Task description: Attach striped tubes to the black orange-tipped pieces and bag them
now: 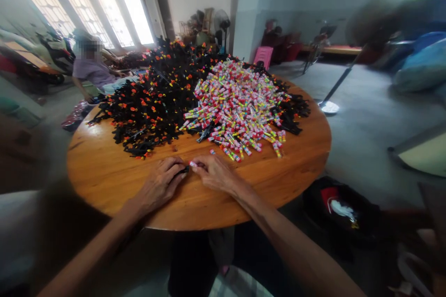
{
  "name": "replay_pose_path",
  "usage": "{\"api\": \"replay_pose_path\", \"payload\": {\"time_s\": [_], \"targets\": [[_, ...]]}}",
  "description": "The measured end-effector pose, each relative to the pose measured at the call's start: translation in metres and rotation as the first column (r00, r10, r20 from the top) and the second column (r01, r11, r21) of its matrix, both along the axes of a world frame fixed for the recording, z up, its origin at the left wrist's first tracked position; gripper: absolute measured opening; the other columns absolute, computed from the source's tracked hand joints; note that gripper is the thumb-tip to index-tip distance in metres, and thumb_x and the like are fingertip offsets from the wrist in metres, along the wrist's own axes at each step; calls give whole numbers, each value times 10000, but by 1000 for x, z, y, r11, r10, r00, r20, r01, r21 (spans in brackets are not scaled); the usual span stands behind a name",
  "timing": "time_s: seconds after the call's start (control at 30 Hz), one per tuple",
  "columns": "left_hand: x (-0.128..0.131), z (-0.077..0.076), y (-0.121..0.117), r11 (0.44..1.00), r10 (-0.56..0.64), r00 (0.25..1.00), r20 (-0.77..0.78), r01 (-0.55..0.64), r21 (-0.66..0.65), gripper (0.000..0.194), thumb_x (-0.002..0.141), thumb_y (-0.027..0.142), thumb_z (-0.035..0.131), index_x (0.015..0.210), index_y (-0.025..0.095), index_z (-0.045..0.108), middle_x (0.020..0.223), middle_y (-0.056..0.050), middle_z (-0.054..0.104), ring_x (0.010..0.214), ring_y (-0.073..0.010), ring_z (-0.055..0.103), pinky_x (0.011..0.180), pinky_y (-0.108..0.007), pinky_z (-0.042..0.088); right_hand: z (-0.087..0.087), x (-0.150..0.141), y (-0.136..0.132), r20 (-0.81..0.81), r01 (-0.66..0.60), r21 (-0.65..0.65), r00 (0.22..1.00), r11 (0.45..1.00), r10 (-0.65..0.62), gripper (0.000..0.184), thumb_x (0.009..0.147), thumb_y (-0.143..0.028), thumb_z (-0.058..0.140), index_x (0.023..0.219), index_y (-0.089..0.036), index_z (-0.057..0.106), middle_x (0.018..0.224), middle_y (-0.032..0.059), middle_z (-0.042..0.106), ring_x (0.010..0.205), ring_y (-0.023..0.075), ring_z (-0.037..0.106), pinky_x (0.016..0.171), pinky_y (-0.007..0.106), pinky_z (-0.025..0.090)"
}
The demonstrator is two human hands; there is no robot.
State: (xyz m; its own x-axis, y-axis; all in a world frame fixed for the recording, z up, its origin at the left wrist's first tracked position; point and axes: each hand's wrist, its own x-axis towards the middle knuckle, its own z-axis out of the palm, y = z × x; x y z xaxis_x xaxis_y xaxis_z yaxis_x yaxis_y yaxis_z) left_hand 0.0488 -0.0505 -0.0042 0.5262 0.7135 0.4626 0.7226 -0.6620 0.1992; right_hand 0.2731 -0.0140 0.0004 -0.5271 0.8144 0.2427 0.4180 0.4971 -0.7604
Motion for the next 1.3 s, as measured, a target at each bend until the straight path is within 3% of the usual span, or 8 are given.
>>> {"api": "replay_pose_path", "payload": {"time_s": [0.2,0.53,0.77,0.97,1.1,1.3], "targets": [[0,-1,1,998,1,1000,-1,-1,58,156,1026,204,487,1080,158,625,1100,-119,669,1027,-237,628,889,-408,528,-6,3,1,-75,-36,-68,997,997,31,220,945,-260,594,1031,-192,784,865,35,759,746,170,623,683,276,472],[-4,0,0,998,-38,999,-20,39,50,189,1029,201,470,1087,175,649,1111,-110,671,1004,-228,619,890,-406,516,1,3,-1,-60,-42,-88,998,995,37,229,935,-253,590,992,-190,802,844,30,773,696,154,608,654,273,460],[-1,3,-1,999,-40,998,-45,42,32,228,1031,223,465,1068,179,686,1077,-111,681,979,-231,616,876,-407,509,-3,5,2,-102,-69,-127,993,990,56,216,891,-227,617,998,-189,800,963,56,799,801,182,676,742,299,497],[-4,5,0,990,-136,985,-107,139,29,243,1033,186,452,1111,173,681,1085,-112,680,1006,-235,618,892,-413,513,3,12,4,-34,-151,-115,988,982,148,206,895,-211,597,920,-185,801,814,10,764,694,145,603,666,265,441],[-6,2,2,991,-137,990,-41,137,-6,253,1026,189,463,1158,181,679,1136,-126,666,1047,-246,600,915,-424,524,9,13,6,-73,-200,-183,979,962,190,217,890,-232,610,949,-172,809,844,23,783,689,147,608,657,262,444],[-8,1,2,987,-163,987,5,163,3,241,1010,164,494,1166,200,674,1163,-114,662,1061,-242,601,930,-420,516,6,11,3,-83,-158,-177,986,971,146,250,845,-172,615,991,-189,817,908,27,800,745,157,648,687,256,464]]}}
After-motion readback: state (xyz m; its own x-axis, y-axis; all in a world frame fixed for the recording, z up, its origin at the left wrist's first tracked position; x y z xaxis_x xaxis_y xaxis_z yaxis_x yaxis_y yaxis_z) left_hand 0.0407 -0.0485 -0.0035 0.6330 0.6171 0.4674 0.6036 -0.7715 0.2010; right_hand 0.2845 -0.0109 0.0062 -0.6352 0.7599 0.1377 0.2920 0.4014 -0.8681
